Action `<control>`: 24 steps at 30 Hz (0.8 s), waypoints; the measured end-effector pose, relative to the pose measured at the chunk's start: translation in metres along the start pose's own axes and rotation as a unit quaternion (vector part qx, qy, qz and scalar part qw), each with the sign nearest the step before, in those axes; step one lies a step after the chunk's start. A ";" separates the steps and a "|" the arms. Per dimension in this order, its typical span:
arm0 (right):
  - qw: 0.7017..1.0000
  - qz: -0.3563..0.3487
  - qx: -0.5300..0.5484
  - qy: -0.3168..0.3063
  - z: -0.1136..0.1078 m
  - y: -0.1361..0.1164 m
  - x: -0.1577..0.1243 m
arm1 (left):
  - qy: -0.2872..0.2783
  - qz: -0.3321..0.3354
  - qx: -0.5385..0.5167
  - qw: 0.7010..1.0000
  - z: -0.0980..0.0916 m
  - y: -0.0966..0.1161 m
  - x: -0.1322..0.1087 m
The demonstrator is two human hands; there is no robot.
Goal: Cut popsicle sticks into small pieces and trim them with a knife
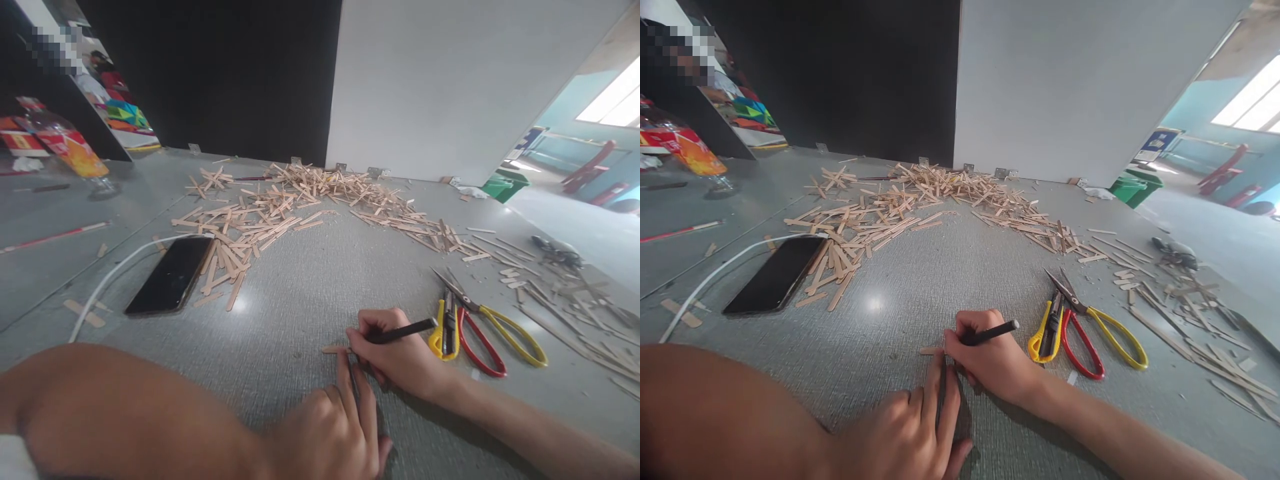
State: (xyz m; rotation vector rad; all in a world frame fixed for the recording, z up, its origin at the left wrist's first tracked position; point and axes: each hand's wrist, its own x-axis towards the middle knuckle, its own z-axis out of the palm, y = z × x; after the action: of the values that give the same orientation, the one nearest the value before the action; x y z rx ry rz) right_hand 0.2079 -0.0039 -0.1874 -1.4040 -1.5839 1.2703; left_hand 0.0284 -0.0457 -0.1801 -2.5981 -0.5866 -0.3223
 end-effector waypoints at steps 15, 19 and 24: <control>0.999 0.019 0.044 -0.005 0.002 -0.001 0.001 | -0.003 0.000 0.004 1.000 0.004 0.001 -0.001; 0.999 0.018 0.046 -0.005 0.003 -0.001 0.002 | -0.003 0.004 0.005 1.000 0.004 0.003 -0.001; 0.999 0.013 0.040 0.001 0.002 0.000 0.003 | -0.005 0.009 0.002 1.000 0.004 0.001 0.000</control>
State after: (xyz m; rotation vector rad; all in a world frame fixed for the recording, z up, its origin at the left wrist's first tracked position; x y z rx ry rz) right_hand 0.2051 -0.0015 -0.1882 -1.3796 -1.5018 1.3334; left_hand 0.0289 -0.0447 -0.1839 -2.6006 -0.5669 -0.3034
